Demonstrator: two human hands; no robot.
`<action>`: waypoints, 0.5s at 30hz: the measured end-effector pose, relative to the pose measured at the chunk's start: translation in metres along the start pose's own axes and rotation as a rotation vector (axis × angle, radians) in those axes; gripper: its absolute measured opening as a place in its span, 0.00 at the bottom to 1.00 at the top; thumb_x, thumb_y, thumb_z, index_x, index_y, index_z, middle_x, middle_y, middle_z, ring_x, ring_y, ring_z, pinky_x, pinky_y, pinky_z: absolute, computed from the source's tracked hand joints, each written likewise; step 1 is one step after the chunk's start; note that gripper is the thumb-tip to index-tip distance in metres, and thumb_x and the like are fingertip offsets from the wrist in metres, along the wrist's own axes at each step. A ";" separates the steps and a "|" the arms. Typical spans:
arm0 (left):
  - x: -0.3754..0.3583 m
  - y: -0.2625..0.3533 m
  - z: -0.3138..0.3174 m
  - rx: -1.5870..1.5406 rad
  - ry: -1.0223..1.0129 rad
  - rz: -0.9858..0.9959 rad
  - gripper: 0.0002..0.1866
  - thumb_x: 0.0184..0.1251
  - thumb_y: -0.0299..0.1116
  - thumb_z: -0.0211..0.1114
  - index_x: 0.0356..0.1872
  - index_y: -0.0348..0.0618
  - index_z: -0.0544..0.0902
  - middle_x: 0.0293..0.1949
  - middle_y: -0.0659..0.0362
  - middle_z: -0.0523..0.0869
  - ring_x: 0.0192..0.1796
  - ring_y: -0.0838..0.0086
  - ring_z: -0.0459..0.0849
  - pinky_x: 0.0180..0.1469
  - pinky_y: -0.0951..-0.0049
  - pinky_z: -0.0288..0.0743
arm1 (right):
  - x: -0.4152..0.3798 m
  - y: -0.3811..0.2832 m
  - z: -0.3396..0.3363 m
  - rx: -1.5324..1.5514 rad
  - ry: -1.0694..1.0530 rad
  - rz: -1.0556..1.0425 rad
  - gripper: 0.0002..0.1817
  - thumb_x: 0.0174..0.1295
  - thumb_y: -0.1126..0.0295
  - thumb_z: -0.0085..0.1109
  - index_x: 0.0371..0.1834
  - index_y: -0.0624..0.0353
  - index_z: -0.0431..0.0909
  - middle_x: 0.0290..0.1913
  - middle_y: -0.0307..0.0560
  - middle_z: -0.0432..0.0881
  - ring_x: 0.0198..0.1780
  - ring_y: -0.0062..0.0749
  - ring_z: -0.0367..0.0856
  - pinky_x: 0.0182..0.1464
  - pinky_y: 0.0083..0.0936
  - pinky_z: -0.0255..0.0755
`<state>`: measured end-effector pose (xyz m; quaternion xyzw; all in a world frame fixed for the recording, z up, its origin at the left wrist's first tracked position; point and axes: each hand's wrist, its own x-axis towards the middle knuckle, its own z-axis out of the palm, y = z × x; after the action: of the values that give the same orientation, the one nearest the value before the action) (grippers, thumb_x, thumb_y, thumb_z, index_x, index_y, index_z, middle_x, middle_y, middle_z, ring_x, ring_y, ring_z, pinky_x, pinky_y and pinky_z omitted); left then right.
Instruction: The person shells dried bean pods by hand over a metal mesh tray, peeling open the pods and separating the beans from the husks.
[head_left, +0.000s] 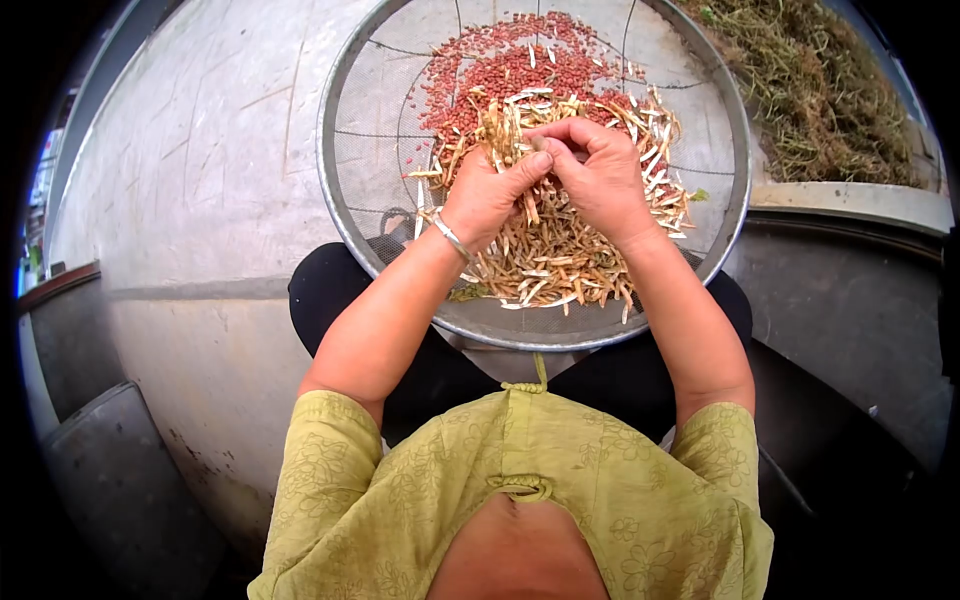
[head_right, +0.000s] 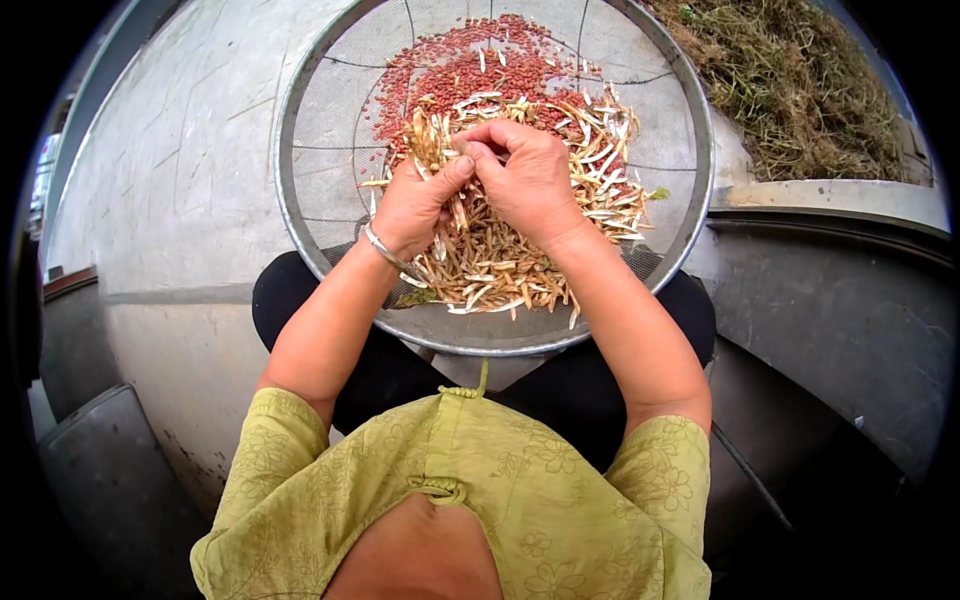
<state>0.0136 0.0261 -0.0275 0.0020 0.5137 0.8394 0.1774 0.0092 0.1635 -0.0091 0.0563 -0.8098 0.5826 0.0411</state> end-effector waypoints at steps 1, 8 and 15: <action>-0.001 0.005 -0.002 0.047 0.054 -0.109 0.11 0.62 0.33 0.62 0.44 0.40 0.78 0.33 0.63 0.82 0.30 0.83 0.78 0.29 0.84 0.72 | -0.001 -0.010 -0.004 0.113 -0.094 0.227 0.08 0.62 0.74 0.52 0.41 0.62 0.79 0.32 0.41 0.82 0.33 0.18 0.79 0.33 0.17 0.78; 0.008 0.010 -0.010 -0.130 0.205 -0.116 0.06 0.61 0.32 0.60 0.37 0.45 0.77 0.24 0.66 0.78 0.22 0.84 0.75 0.19 0.85 0.64 | 0.007 -0.011 -0.030 0.678 -0.162 0.414 0.16 0.67 0.74 0.43 0.55 0.70 0.64 0.47 0.55 0.76 0.47 0.35 0.79 0.43 0.27 0.81; 0.006 0.017 -0.013 -0.025 0.188 -0.170 0.08 0.61 0.35 0.60 0.39 0.45 0.76 0.26 0.66 0.78 0.24 0.84 0.76 0.18 0.87 0.62 | 0.012 0.000 -0.039 1.127 -0.062 0.440 0.16 0.67 0.69 0.43 0.49 0.72 0.66 0.49 0.62 0.73 0.55 0.49 0.74 0.56 0.40 0.72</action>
<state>0.0009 0.0102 -0.0202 -0.1226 0.5158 0.8242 0.1991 -0.0030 0.2001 0.0055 -0.0825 -0.3699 0.9148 -0.1400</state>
